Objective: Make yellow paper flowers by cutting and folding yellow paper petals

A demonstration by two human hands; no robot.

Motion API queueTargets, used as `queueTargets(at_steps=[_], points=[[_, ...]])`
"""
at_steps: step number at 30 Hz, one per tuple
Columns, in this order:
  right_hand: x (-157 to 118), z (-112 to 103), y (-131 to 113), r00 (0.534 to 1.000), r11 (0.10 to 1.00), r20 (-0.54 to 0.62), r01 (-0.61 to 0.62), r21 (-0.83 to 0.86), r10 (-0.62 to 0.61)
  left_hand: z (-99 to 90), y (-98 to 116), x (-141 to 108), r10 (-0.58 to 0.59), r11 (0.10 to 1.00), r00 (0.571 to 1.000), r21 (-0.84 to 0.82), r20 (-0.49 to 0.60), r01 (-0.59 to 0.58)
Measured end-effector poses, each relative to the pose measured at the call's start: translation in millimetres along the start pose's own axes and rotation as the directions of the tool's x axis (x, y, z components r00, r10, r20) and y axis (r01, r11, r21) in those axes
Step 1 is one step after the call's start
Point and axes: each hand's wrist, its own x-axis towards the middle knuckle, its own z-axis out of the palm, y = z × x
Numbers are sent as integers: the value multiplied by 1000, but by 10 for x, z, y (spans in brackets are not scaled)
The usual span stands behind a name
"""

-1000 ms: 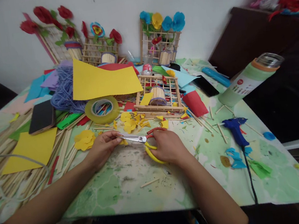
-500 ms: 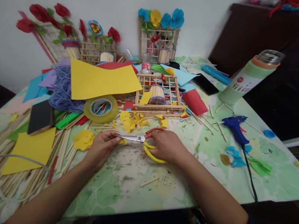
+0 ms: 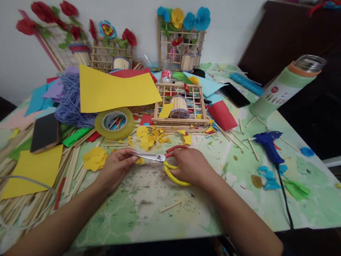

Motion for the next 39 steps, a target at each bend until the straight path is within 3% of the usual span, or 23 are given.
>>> queueTargets(at_steps=[13,17,20,23,26,35,39], points=[[-1,-16,-7,998,999,43,-34,-29,35,24,10,-5,1,1000,1000,0,-6,-1],[12,-21,28,992,992,-22,-123,-3,123,9,15,-6,5,998,1000,58,14,-6],[24,-44,142,935,942,-118,-336,16,335,-7,8,-4,25,997,1000,66,20,-26],[26,-79,325,814,831,-196,-557,2,546,-17,-3,-3,18,998,1000,58,14,-19],[16,-105,499,747,771,-247,-637,-3,617,-16,-7,-7,-21,999,1000,51,21,20],[22,-89,605,788,807,-224,-591,-14,573,13,0,-23,-92,995,995,28,41,91],[-6,-142,604,772,788,-238,-614,-43,589,11,-7,-20,-93,995,994,36,50,91]])
